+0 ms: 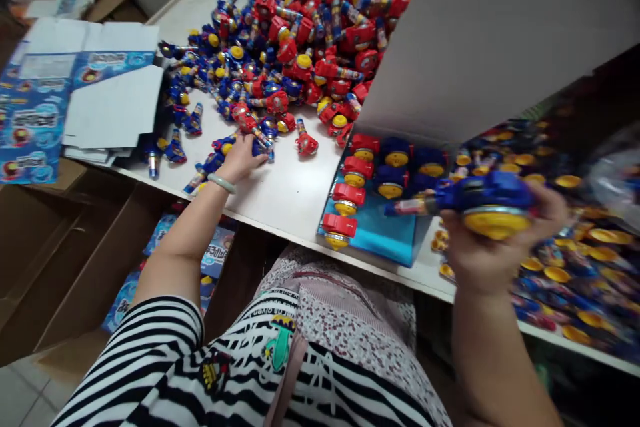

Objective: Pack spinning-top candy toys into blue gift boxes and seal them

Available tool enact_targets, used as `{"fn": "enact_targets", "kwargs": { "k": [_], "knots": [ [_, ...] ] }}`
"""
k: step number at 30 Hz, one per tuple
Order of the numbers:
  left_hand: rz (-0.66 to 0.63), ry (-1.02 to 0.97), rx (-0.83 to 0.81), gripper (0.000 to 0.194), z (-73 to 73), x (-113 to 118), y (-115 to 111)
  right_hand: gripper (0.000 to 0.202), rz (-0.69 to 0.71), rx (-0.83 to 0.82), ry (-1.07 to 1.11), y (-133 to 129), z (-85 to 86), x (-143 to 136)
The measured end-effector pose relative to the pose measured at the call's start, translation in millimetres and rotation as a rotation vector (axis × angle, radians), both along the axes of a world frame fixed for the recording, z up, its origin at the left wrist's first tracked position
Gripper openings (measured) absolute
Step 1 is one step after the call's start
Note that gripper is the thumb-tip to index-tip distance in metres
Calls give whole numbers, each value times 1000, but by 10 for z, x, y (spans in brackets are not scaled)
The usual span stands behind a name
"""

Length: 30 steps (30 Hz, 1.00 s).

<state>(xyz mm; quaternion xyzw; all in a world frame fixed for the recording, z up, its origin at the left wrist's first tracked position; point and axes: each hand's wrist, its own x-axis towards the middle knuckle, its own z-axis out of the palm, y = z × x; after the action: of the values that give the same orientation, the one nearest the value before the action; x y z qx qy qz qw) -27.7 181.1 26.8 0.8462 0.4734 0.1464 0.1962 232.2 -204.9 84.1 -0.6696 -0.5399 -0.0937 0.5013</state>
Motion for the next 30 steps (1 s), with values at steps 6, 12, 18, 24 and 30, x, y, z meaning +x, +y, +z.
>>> {"fn": "enact_targets", "kwargs": {
  "k": [6,12,18,24,30],
  "knots": [
    [52,-125,80,41,-194,-20,-148,70,-140,111,-136,49,-743,-221],
    [148,-546,-394,34,44,-412,-223,72,-26,56,-102,59,-880,-229],
    [109,-990,-759,28,153,-545,-556,72,-48,54,-107,57,-859,-190],
    [-38,-1164,-727,39,507,-341,-925,63,86,-57,-45,122,-980,-180],
    [-217,-930,-577,45,985,-21,-1376,67,78,-354,15,70,-758,-186]
  ]
}}
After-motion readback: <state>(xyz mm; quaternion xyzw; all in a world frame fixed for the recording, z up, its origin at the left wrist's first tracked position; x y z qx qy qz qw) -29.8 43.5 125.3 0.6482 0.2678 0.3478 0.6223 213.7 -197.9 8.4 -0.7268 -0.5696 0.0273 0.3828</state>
